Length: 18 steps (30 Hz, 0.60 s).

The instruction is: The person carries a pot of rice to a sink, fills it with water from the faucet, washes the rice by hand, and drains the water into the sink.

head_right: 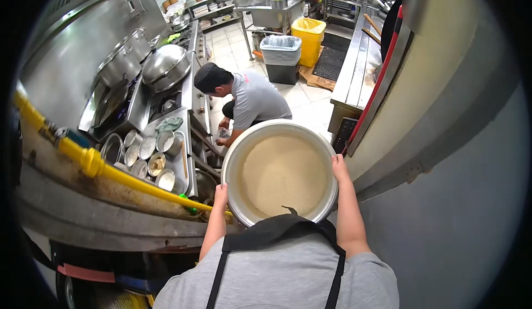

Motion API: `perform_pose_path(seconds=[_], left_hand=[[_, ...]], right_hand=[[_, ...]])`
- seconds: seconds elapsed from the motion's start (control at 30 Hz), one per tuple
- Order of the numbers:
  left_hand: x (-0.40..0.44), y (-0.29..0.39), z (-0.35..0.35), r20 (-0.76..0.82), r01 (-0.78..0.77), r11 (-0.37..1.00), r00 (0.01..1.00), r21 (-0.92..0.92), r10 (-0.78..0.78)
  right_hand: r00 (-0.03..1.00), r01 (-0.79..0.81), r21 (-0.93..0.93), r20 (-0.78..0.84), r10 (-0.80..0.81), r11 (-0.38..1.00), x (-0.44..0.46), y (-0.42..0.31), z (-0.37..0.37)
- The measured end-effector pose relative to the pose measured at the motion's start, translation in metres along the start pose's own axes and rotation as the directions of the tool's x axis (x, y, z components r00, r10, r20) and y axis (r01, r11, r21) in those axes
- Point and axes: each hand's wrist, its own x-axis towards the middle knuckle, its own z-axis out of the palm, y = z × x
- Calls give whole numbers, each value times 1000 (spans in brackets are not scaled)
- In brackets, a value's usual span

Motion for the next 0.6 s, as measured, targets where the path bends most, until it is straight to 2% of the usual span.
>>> perform_pose_path(seconds=[0.17,0.3,0.47,0.53,0.6], left_hand=[[55,37,34,-2,7,1000,1000,-12,-8],[96,71,57,-48,4,996,999,84,0],[148,90,82,-76,-33,998,997,-47,29],[151,132,83,-56,5,1000,998,6,-4],[182,136,93,-44,-31,999,998,41,33]], right_hand=[[1000,17,-10,14,-17,1000,82,-16,10],[999,39,-10,18,-39,999,148,-35,10],[997,68,-32,24,-68,997,221,-53,20],[997,75,-53,24,-74,996,248,-59,26],[997,79,-81,9,-78,994,274,-67,30]])
